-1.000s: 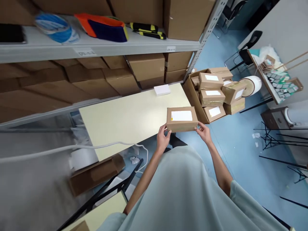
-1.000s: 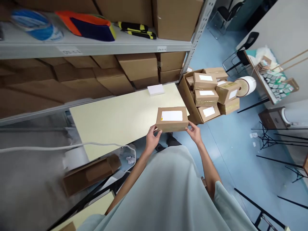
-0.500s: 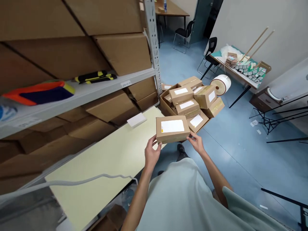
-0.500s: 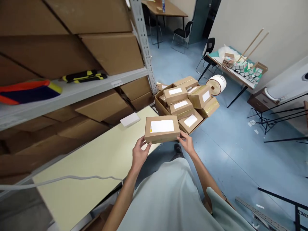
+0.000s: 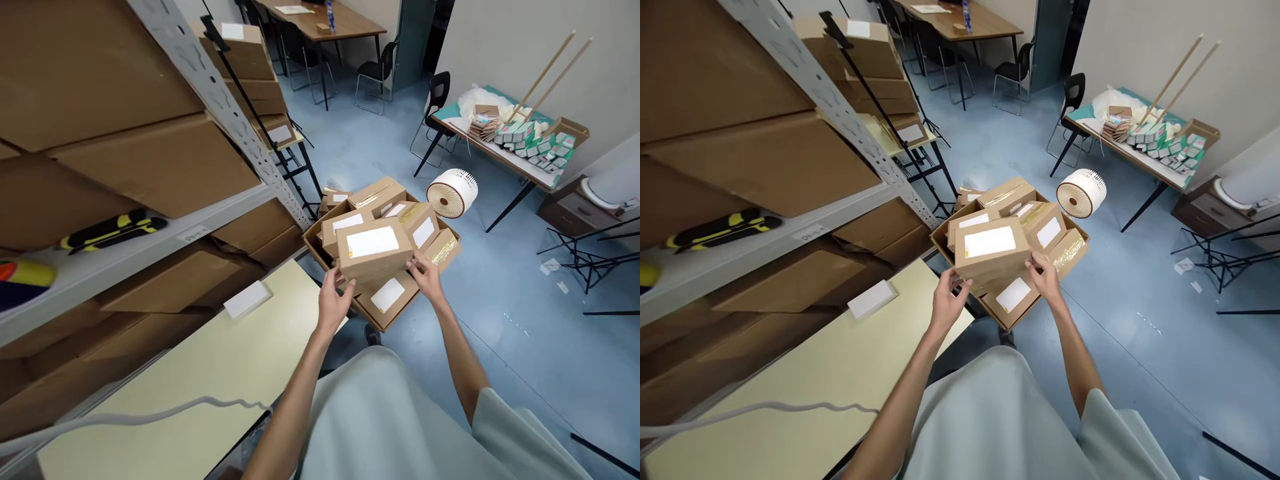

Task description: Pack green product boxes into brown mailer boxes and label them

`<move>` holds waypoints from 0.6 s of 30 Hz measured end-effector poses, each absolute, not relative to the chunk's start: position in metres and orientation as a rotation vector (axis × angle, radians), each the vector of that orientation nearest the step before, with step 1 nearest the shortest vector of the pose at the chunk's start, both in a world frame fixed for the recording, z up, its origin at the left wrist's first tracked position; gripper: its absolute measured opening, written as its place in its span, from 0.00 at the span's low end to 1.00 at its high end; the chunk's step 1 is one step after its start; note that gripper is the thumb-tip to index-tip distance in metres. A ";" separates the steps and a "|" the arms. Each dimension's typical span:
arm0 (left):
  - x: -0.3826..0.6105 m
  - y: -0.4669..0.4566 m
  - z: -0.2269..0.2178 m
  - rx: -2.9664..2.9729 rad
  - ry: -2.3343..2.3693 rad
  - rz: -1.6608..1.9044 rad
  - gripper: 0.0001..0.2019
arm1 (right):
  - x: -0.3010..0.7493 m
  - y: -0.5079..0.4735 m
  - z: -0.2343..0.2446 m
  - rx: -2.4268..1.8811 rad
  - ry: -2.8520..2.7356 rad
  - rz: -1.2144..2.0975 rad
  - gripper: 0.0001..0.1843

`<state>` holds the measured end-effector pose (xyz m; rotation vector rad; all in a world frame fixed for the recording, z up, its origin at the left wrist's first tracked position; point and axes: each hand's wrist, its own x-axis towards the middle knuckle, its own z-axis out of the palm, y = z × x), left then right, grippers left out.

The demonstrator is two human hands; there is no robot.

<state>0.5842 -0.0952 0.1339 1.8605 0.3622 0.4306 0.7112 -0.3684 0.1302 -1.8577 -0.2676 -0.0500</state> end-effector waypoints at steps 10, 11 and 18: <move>0.710 -0.120 0.234 2.033 0.243 0.673 0.28 | 0.877 -0.370 0.200 -1.766 -0.440 -0.204 0.39; 0.718 -0.122 0.234 2.032 0.228 0.666 0.29 | 0.889 -0.372 0.205 -1.769 -0.468 -0.242 0.38; 0.781 -0.149 0.182 2.056 0.101 0.400 0.31 | 0.964 -0.379 0.198 -1.960 -0.473 -0.327 0.34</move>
